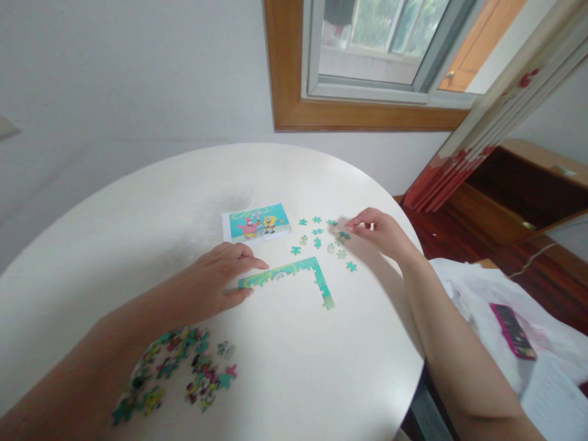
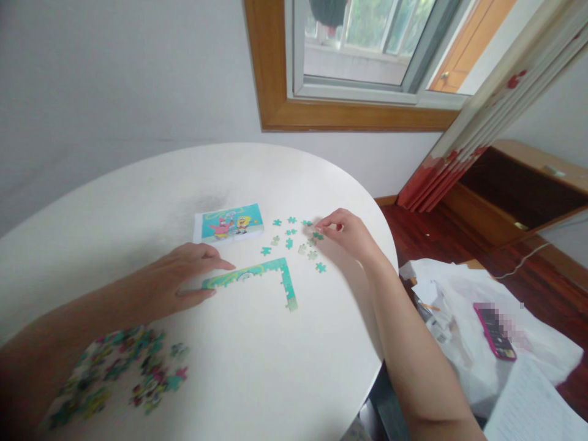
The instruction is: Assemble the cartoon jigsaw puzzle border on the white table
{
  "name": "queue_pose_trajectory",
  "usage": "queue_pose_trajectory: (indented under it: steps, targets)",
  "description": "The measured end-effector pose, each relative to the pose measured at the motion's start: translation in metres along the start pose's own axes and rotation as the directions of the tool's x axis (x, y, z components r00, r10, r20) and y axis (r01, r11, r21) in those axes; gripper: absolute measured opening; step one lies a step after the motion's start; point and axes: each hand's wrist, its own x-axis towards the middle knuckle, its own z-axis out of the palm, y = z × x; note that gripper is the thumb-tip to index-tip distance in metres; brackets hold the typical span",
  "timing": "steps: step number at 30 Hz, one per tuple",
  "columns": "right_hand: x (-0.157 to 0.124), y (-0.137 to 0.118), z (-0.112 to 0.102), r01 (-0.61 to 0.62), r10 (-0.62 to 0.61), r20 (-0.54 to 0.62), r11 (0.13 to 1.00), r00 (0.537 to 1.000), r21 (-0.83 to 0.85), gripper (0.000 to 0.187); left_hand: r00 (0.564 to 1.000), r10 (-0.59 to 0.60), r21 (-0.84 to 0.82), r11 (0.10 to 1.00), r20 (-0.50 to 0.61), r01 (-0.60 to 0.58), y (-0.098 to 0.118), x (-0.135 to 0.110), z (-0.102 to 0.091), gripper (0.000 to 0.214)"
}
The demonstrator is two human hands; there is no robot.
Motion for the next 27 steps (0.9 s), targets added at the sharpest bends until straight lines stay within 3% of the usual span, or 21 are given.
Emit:
queue_pose_trajectory:
  steps: [3,6,9,17,27]
  targets:
    - [-0.008,0.000,-0.011,-0.099,0.110,0.129,0.991,0.986,-0.088,0.018,1.000,0.004,-0.010,1.000,-0.006,-0.004,0.001,0.000,0.000,0.037]
    - [-0.015,-0.004,-0.012,-0.075,0.113,0.266,0.986,0.957,-0.150,0.018,1.000,0.007,-0.009,1.000,-0.020,-0.007,0.000,-0.001,0.000,0.038]
    - [-0.017,-0.005,-0.008,-0.057,0.110,0.311,0.983,0.944,-0.175,0.019,1.000,0.010,-0.008,1.000,-0.023,-0.010,-0.001,-0.001,0.001,0.038]
    - [-0.016,-0.002,-0.006,-0.071,0.133,0.298,0.975,0.945,-0.209,0.020,1.000,0.012,0.004,1.000,-0.015,-0.012,-0.001,0.000,0.002,0.038]
    - [-0.012,-0.001,-0.007,-0.115,0.167,0.189,0.959,0.968,-0.258,0.025,1.000,0.010,0.006,1.000,-0.008,-0.010,-0.002,-0.001,0.001,0.038]
